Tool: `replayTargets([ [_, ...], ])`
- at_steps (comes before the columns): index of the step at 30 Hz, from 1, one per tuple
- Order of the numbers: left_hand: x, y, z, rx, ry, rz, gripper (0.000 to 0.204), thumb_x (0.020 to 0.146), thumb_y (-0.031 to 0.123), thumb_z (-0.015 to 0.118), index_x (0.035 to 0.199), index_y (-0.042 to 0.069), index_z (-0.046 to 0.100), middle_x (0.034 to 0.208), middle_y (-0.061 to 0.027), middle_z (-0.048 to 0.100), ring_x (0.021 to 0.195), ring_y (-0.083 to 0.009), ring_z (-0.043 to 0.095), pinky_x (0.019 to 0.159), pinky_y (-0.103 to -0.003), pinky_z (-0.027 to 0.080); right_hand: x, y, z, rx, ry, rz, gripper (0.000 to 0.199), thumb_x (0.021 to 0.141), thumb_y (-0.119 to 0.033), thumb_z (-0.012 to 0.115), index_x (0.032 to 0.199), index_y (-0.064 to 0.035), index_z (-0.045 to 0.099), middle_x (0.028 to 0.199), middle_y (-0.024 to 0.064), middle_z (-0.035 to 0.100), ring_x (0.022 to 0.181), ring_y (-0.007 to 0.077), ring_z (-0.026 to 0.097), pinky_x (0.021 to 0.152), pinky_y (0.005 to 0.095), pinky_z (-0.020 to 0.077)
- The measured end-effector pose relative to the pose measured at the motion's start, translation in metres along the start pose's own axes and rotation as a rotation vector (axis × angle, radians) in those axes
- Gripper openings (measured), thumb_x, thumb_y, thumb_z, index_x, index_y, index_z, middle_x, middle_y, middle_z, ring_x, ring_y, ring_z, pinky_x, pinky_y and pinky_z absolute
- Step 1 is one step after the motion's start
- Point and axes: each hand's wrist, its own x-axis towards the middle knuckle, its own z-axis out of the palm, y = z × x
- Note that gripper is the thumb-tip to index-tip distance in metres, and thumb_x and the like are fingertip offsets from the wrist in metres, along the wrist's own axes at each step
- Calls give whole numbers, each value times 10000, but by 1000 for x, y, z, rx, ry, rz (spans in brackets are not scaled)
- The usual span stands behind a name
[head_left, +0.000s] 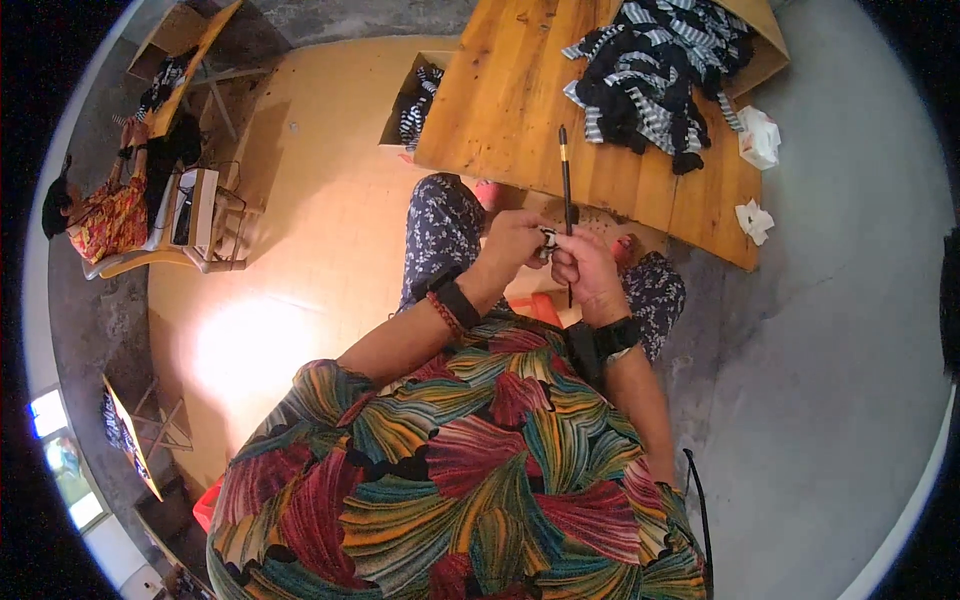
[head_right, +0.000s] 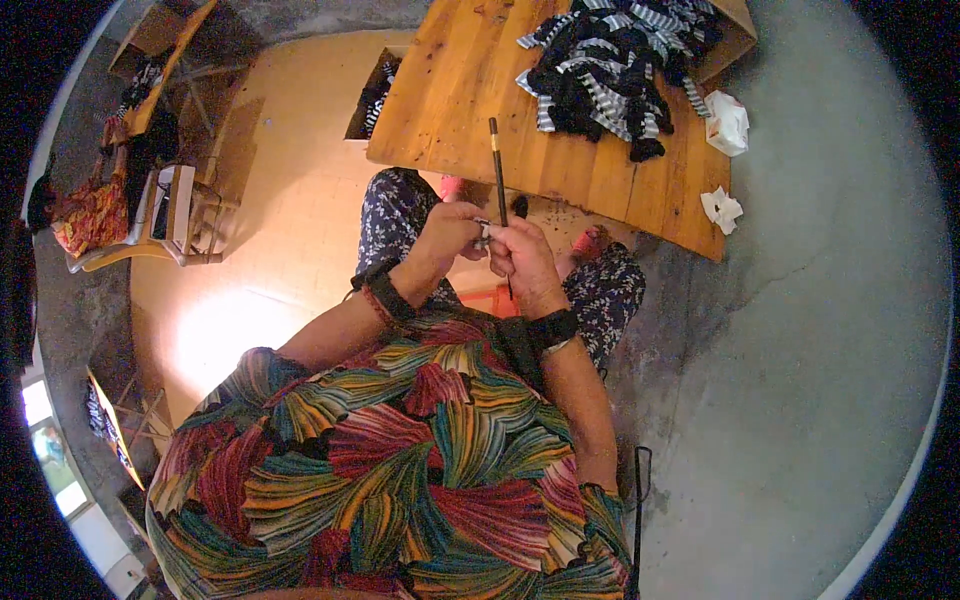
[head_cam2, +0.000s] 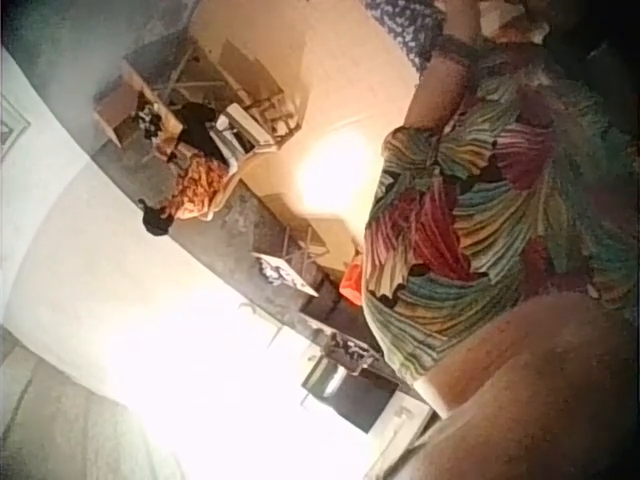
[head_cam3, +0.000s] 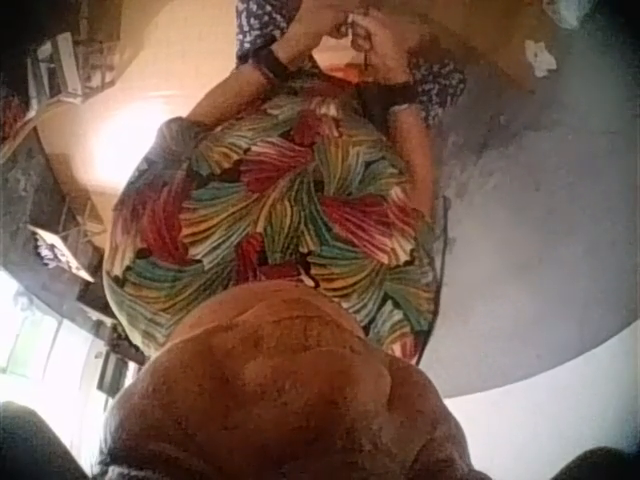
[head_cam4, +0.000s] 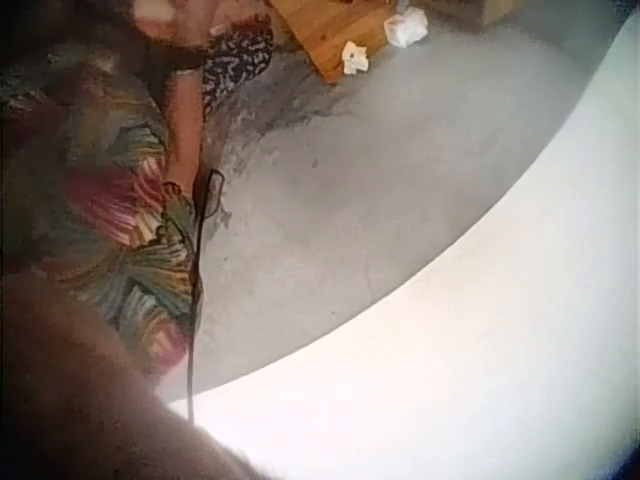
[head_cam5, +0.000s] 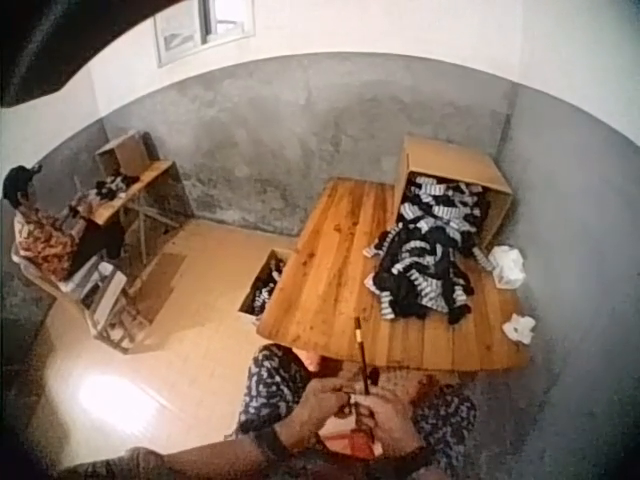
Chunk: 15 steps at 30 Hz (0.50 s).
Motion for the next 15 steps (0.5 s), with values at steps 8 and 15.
replayTargets([
  [8, -10, 14, -13, -342, -35, -190, 71, 744, 62, 547, 797, 17, 557, 682, -56, 567, 504, -154, 520, 471, -259, 437, 0, -2, 1, -759, 140, -320, 146, 763, -130, 503, 682, -19, 455, 531, 97, 430, 446, 209, 418, 430, 318, 322],
  [15, -18, 24, -16, -594, -353, -410, 85, 790, 138, 553, 797, 56, 534, 526, 37, 366, 427, -88, 344, 409, -217, 258, 9, 2, -1, -1220, 267, -629, 146, 743, -116, 498, 702, 13, 444, 590, 199, 440, 544, 314, 479, 510, 387, 367],
])
